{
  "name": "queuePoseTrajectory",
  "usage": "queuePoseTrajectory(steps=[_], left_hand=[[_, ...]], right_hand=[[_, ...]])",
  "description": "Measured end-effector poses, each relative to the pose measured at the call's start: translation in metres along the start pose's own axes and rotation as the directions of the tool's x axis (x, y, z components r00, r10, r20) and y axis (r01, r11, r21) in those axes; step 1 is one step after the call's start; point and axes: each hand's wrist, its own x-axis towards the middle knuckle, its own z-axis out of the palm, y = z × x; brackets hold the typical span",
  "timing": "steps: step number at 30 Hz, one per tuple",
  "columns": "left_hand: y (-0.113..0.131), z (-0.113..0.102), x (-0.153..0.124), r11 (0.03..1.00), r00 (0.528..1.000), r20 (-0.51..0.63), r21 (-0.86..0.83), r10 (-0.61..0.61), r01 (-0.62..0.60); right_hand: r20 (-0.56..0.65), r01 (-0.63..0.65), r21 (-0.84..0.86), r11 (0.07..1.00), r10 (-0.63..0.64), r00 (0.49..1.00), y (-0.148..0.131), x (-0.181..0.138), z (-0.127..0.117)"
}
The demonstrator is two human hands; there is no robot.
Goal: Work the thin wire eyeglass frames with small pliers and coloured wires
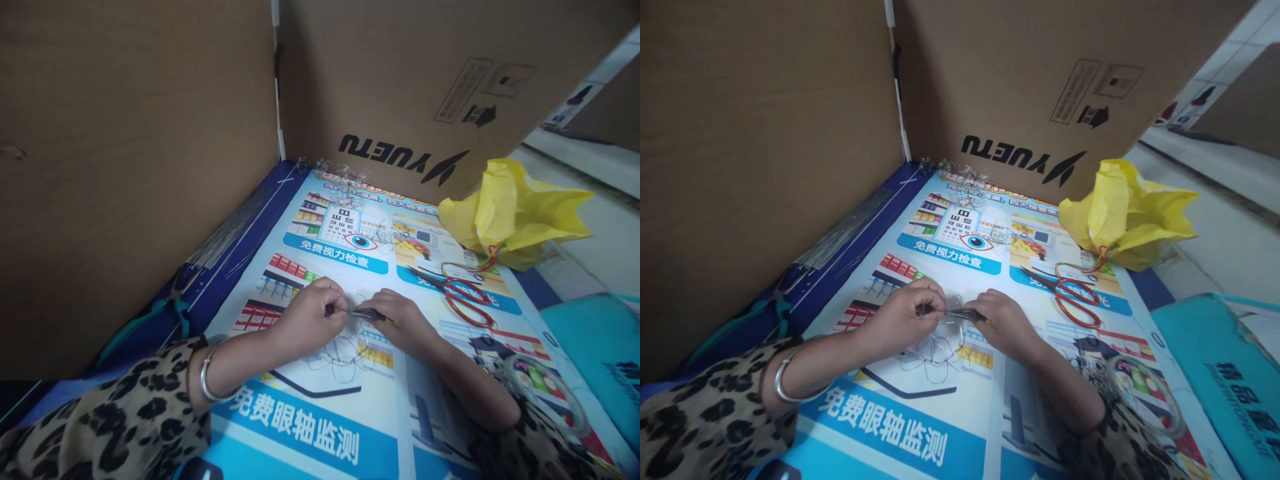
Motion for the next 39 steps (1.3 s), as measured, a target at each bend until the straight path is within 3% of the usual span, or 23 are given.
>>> queuePoseTrajectory(steps=[5, 9, 12, 15, 17, 22, 29, 34, 39], left_hand=[[-0.004, 0.000, 0.001, 1.000, 1.000, 0.018, -0.004, -0.008, 0.008], [-0.008, -0.002, 0.004, 0.992, 0.994, 0.017, -0.070, -0.104, 0.105], [-0.011, -0.003, 0.004, 0.979, 0.985, -0.015, -0.115, -0.169, 0.167], [-0.013, -0.001, 0.004, 0.978, 0.980, -0.084, -0.122, -0.178, 0.167], [-0.014, 0.000, 0.003, 0.980, 0.974, -0.137, -0.110, -0.180, 0.166], [-0.013, 0.003, 0.001, 0.979, 0.960, -0.200, -0.090, -0.196, 0.181], [-0.013, 0.009, -0.002, 0.988, 0.951, -0.268, -0.080, -0.151, 0.134], [-0.013, 0.013, -0.006, 0.988, 0.959, -0.245, -0.097, -0.140, 0.119], [-0.009, 0.012, -0.006, 0.970, 0.964, -0.144, -0.130, -0.222, 0.204]], right_hand=[[-0.008, 0.013, -0.030, 0.999, -0.013, 1.000, 0.000, 0.000, -0.001], [-0.023, -0.058, 0.036, 0.998, 0.059, 0.998, 0.001, -0.001, -0.004], [-0.051, -0.219, 0.180, 0.959, 0.231, 0.972, -0.003, -0.002, -0.008], [-0.010, -0.411, 0.364, 0.836, 0.445, 0.895, -0.012, -0.002, -0.012], [0.041, -0.474, 0.459, 0.752, 0.515, 0.856, -0.020, -0.002, -0.013], [0.090, -0.510, 0.547, 0.664, 0.560, 0.824, -0.036, -0.002, -0.008], [-0.005, -0.524, 0.538, 0.660, 0.624, 0.781, -0.047, -0.002, -0.001], [0.003, -0.554, 0.520, 0.650, 0.647, 0.763, -0.050, -0.002, -0.001], [-0.054, -0.519, 0.505, 0.690, 0.625, 0.778, -0.048, -0.003, -0.001]])
